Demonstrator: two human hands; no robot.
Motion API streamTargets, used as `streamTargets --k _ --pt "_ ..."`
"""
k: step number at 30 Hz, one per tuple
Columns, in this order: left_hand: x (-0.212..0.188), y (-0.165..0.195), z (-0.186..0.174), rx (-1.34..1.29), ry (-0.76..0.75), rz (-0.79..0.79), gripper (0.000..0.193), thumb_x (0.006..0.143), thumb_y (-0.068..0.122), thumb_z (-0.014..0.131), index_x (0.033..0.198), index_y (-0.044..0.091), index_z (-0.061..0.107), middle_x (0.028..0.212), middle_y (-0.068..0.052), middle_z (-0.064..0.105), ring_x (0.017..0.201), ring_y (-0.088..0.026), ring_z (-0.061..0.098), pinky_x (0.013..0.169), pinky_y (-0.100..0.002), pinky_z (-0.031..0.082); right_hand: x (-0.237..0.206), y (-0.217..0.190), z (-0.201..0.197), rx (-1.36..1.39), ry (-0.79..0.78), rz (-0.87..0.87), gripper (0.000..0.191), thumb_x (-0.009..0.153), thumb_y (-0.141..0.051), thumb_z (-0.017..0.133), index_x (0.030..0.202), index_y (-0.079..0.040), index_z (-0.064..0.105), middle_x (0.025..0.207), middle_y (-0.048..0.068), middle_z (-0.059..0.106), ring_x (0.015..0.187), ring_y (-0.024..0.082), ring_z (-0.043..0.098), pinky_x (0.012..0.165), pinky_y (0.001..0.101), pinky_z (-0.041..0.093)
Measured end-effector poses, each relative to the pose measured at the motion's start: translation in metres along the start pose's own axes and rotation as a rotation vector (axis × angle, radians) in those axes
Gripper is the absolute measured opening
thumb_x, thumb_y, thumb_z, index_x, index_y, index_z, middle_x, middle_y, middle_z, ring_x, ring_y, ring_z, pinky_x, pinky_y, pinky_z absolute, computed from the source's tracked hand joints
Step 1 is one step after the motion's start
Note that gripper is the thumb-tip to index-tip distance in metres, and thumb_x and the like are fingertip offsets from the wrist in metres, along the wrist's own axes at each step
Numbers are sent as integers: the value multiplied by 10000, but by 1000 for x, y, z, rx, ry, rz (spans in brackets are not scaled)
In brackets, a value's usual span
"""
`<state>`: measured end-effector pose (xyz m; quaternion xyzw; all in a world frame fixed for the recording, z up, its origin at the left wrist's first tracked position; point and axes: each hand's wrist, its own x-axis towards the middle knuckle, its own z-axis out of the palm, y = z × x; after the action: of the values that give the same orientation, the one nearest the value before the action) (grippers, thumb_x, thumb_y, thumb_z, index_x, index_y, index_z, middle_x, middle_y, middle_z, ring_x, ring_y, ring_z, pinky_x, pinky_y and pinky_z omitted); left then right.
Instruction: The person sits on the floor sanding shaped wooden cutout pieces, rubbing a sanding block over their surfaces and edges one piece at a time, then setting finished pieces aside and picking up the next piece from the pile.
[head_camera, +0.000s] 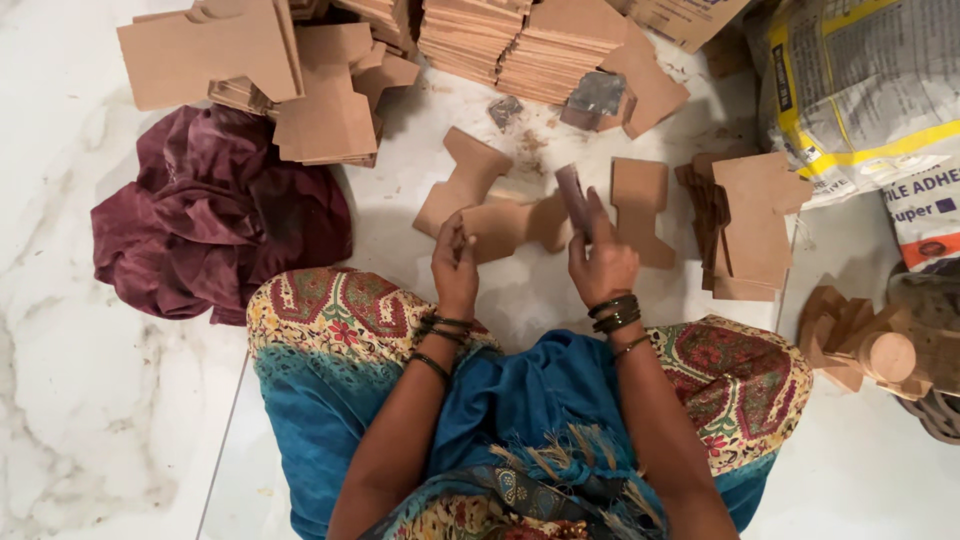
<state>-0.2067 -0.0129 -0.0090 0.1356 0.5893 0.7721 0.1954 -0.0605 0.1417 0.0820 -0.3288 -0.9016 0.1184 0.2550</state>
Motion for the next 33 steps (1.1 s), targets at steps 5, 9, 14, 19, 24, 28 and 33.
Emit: streamTargets --k 5,9,14,19,24,28,33 --pt "-2 14 5 91 12 19 361 1026 1 592 1384 -37 584 1300 -80 646 1173 -133 596 1039 -287 487 5 8 4 688 -30 232 560 973 -39 653 1510 -77 502 1007 128 732 763 166 721 686 326 599" --pt "-4 33 10 64 -25 84 312 1045 11 580 1354 -25 604 1303 -64 653 1191 -126 593 1050 -277 481 5 11 8 908 -238 448 547 952 -45 619 1488 -44 513 945 120 712 719 158 689 626 318 579" --pt "-9 52 14 178 -52 150 223 1037 13 595 1247 -21 662 1253 -62 696 1122 -133 612 997 -268 498 10 -5 -11 1300 -376 681 537 961 -61 576 1495 -38 521 1140 107 674 730 149 642 658 291 566" --pt "-9 54 20 136 -69 102 218 995 17 672 1210 -13 686 1145 -50 725 990 -110 664 862 -257 561 11 -35 -31 1476 -519 645 567 963 -57 602 1515 -43 475 1230 65 665 857 145 704 695 303 580" --pt "-11 58 21 116 -101 130 230 985 9 676 1214 -11 696 1154 -54 733 1026 -112 683 896 -259 575 8 -42 -32 1394 -536 584 619 943 -59 647 1533 -52 460 1154 115 678 736 167 702 644 304 595" --pt "-12 67 21 127 -91 119 217 982 12 698 1197 -14 715 1170 -62 735 989 -109 655 854 -254 557 11 -32 -32 1317 -387 624 587 939 -53 642 1509 -30 506 1202 142 691 713 162 706 641 293 608" --pt "-13 63 22 141 -86 117 209 975 -4 683 1180 -20 721 1148 -66 741 996 -113 670 850 -256 561 5 -40 -34 1432 -449 643 558 960 -48 647 1500 -11 510 1310 103 683 753 154 705 669 299 607"
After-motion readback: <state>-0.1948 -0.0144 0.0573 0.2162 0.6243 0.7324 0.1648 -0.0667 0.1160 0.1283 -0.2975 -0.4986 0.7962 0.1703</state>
